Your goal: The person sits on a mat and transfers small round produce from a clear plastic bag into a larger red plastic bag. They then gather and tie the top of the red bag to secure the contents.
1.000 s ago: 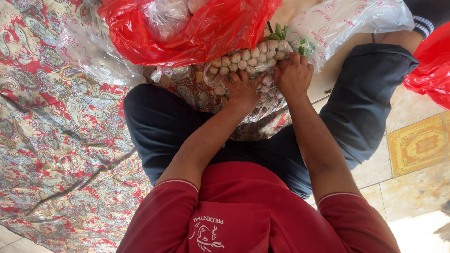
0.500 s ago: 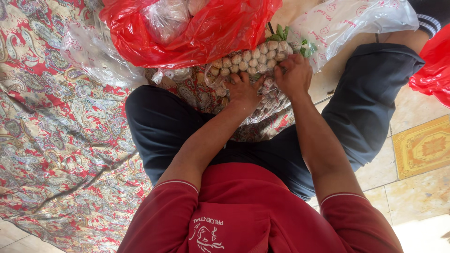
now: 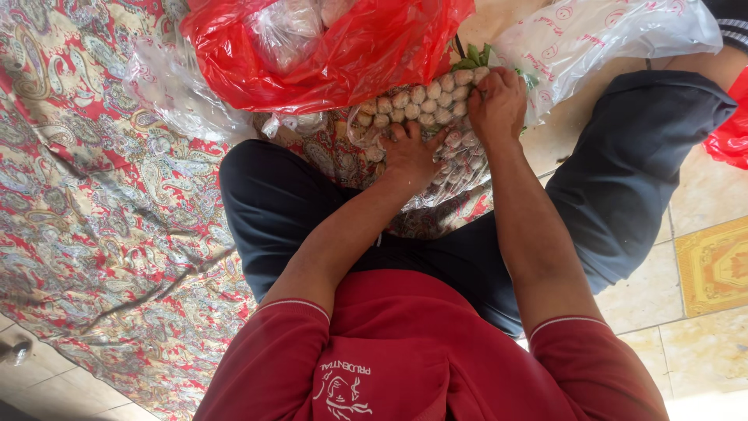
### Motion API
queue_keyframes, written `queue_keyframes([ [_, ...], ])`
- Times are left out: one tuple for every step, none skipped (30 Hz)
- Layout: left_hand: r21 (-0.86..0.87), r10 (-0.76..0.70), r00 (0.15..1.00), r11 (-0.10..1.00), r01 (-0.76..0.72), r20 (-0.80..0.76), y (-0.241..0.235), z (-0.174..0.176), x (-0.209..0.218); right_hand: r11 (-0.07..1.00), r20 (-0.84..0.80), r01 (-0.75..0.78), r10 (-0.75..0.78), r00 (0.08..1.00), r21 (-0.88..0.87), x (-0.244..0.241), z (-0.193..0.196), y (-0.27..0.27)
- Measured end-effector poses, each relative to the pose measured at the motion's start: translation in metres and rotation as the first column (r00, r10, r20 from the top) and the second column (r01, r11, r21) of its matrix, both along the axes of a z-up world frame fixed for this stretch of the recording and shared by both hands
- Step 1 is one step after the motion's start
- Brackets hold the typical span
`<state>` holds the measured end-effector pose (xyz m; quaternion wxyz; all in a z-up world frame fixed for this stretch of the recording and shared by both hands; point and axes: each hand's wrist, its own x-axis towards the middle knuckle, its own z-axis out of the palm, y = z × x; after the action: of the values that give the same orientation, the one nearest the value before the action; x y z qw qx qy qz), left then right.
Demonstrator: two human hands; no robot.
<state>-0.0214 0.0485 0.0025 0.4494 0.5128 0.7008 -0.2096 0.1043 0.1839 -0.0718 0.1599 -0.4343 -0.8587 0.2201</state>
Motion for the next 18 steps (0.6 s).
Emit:
queue_keyframes([
  [0.004, -0.002, 1.000, 1.000, 0.002, -0.001, 0.000, 0.001, 0.000, 0.999, -0.017, -0.044, 0.044, 0.999, 0.014, 0.000, 0.001, 0.001],
  [0.006, -0.001, 1.000, 1.000, 0.001, -0.002, 0.000, 0.003, 0.000, 0.996, -0.034, -0.089, 0.090, 0.995, 0.028, 0.001, 0.003, 0.001],
  [0.008, -0.001, 1.000, 1.000, 0.001, -0.003, -0.001, 0.004, 0.000, 0.990, -0.050, -0.134, 0.136, 0.989, 0.042, 0.002, 0.005, 0.002],
  [0.003, -0.001, 1.000, 1.000, 0.001, -0.005, -0.001, 0.005, 0.000, 0.978, -0.036, -0.180, 0.185, 0.982, 0.109, 0.002, 0.008, 0.003],
  [-0.001, -0.001, 1.000, 1.000, 0.001, -0.007, 0.000, 0.007, 0.000, 0.958, -0.019, -0.226, 0.233, 0.972, 0.175, 0.002, 0.010, 0.005],
  [-0.005, -0.003, 1.000, 1.000, 0.003, -0.008, 0.000, 0.007, 0.001, 0.933, 0.001, -0.270, 0.277, 0.961, 0.239, 0.001, 0.012, 0.006],
  [-0.001, -0.004, 1.000, 1.000, 0.004, -0.006, 0.000, 0.008, 0.001, 0.920, 0.029, -0.314, 0.316, 0.948, 0.234, 0.001, 0.013, 0.008],
  [0.004, -0.003, 1.000, 1.000, 0.003, -0.006, 0.000, 0.009, 0.000, 0.906, 0.055, -0.358, 0.355, 0.933, 0.228, -0.001, 0.014, 0.011],
  [0.008, -0.002, 1.000, 1.000, 0.002, -0.005, 0.000, 0.010, 0.000, 0.889, 0.080, -0.401, 0.393, 0.916, 0.221, -0.004, 0.014, 0.014],
  [0.008, -0.003, 1.000, 1.000, 0.003, -0.006, -0.001, 0.010, -0.001, 0.898, 0.069, -0.387, 0.381, 0.922, 0.208, -0.006, 0.014, 0.015],
  [0.008, -0.004, 1.000, 1.000, 0.004, -0.007, -0.001, 0.010, -0.001, 0.907, 0.060, -0.373, 0.369, 0.927, 0.194, -0.008, 0.012, 0.016],
  [0.008, -0.007, 1.000, 1.000, 0.007, -0.004, -0.002, 0.009, -0.001, 0.916, 0.054, -0.359, 0.355, 0.933, 0.179, -0.008, 0.011, 0.017],
  [0.011, 0.000, 1.000, 1.000, 0.000, -0.005, -0.002, 0.009, -0.001, 0.919, 0.063, -0.355, 0.349, 0.935, 0.173, -0.007, 0.009, 0.017],
  [0.015, 0.008, 1.000, 1.000, -0.008, -0.004, -0.003, 0.008, 0.000, 0.921, 0.075, -0.352, 0.344, 0.936, 0.167, -0.005, 0.008, 0.016],
  [0.018, 0.016, 1.000, 1.000, -0.016, -0.003, -0.005, 0.008, 0.000, 0.923, 0.087, -0.349, 0.339, 0.937, 0.160, -0.003, 0.006, 0.014],
  [0.022, 0.011, 1.000, 1.000, -0.010, -0.004, -0.004, 0.008, 0.000, 0.913, 0.093, -0.374, 0.363, 0.927, 0.160, -0.002, 0.006, 0.014],
  [0.027, 0.005, 1.000, 1.000, -0.005, -0.004, -0.005, 0.009, -0.001, 0.903, 0.100, -0.399, 0.387, 0.916, 0.159, 0.000, 0.007, 0.013],
  [0.031, 0.002, 1.000, 1.000, -0.002, -0.004, -0.005, 0.010, -0.001, 0.891, 0.108, -0.426, 0.413, 0.904, 0.157, 0.002, 0.008, 0.012],
])
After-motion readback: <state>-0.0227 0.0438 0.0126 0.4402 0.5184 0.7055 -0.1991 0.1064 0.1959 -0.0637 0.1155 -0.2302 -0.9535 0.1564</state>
